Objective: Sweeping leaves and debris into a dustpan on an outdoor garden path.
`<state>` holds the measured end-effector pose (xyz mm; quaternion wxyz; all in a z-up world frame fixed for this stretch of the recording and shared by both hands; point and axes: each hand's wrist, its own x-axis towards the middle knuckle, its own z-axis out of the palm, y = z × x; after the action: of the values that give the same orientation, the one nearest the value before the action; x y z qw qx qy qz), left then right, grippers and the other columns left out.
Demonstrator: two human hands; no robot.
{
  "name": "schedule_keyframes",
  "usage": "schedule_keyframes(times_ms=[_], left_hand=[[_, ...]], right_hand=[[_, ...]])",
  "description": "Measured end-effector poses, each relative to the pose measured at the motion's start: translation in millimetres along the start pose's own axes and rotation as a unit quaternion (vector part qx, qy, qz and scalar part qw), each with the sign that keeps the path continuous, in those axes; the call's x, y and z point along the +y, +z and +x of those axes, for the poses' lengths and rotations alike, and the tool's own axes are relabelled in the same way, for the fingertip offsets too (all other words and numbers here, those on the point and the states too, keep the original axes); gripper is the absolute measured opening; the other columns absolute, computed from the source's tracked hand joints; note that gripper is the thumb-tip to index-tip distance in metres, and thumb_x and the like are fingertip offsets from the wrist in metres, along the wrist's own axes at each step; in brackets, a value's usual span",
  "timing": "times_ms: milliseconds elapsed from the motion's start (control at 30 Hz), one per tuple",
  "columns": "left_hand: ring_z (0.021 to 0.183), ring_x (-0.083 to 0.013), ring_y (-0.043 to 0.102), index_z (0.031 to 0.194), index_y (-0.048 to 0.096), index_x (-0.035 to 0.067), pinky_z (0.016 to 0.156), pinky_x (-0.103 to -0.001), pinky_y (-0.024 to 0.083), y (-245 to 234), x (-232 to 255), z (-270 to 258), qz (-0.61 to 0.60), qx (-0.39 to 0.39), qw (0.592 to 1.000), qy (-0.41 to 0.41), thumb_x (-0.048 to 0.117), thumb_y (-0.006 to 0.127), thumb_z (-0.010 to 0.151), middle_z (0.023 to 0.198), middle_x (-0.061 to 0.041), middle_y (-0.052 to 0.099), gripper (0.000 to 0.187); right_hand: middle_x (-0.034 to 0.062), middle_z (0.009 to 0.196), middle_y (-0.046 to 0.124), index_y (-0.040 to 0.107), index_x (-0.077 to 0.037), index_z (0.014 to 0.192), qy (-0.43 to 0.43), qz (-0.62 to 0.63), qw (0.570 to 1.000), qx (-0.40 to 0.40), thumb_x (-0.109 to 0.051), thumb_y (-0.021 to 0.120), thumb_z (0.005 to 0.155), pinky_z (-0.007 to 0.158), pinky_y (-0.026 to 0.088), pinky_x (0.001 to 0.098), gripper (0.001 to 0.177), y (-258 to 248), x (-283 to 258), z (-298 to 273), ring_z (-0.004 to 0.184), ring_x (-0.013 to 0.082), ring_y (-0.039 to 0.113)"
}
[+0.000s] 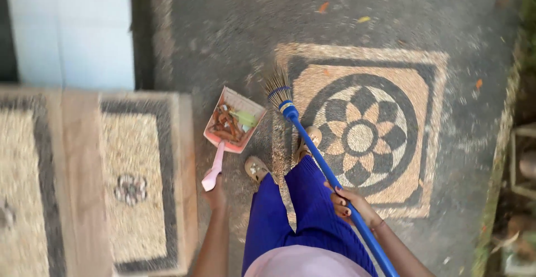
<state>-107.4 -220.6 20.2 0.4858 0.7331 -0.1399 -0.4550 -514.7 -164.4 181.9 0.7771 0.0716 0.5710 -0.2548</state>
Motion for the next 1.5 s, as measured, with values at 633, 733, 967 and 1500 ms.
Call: schedule_keyframes(times_ms=[633,733,967,1500], left_hand=[[0.102,-0.0123,0.061,0.127,0.065,0.000,0.092,-0.026,0.048,358,62,-55,0.314,-0.355,0.872,0.125,0.001,0.069,0.091,0.116,-0.003,0.066,0.036],[0.103,-0.0126,0.062,0.128,0.065,0.001,0.091,-0.027,0.049,426,46,-88,0.331,-0.393,0.851,0.107,0.000,0.067,0.089,0.115,-0.002,0.066,0.039],[0.106,-0.0137,0.064,0.127,0.064,-0.001,0.095,-0.028,0.051,572,-26,-150,0.299,-0.453,0.832,0.114,-0.002,0.071,0.088,0.118,-0.004,0.067,0.040],[0.100,-0.0132,0.064,0.123,0.064,0.003,0.085,-0.028,0.052,691,-109,-217,0.247,-0.481,0.835,0.101,-0.004,0.072,0.087,0.115,-0.004,0.067,0.037]], right_hand=[[0.0018,0.064,0.050,0.050,-0.009,0.109,-0.045,0.218,0.882,0.416,-0.016,0.058,0.097,0.040,0.039,0.0353,0.016,-437,91,-42,0.046,0.0142,0.046],[0.0039,0.065,0.052,0.050,-0.005,0.103,-0.005,0.257,0.847,0.465,-0.013,0.058,0.098,0.042,0.041,0.0371,0.013,-517,98,-37,0.048,0.0162,0.048],[0.0021,0.063,0.048,0.052,-0.004,0.093,-0.071,0.406,0.827,0.382,-0.010,0.057,0.096,0.042,0.044,0.0347,0.009,-610,114,20,0.049,0.0159,0.050],[0.0143,0.118,0.065,0.029,-0.018,0.159,-0.096,-0.068,0.948,0.295,-0.020,0.069,0.085,0.052,0.056,0.0386,0.084,-407,43,-127,0.059,0.0228,0.067]])
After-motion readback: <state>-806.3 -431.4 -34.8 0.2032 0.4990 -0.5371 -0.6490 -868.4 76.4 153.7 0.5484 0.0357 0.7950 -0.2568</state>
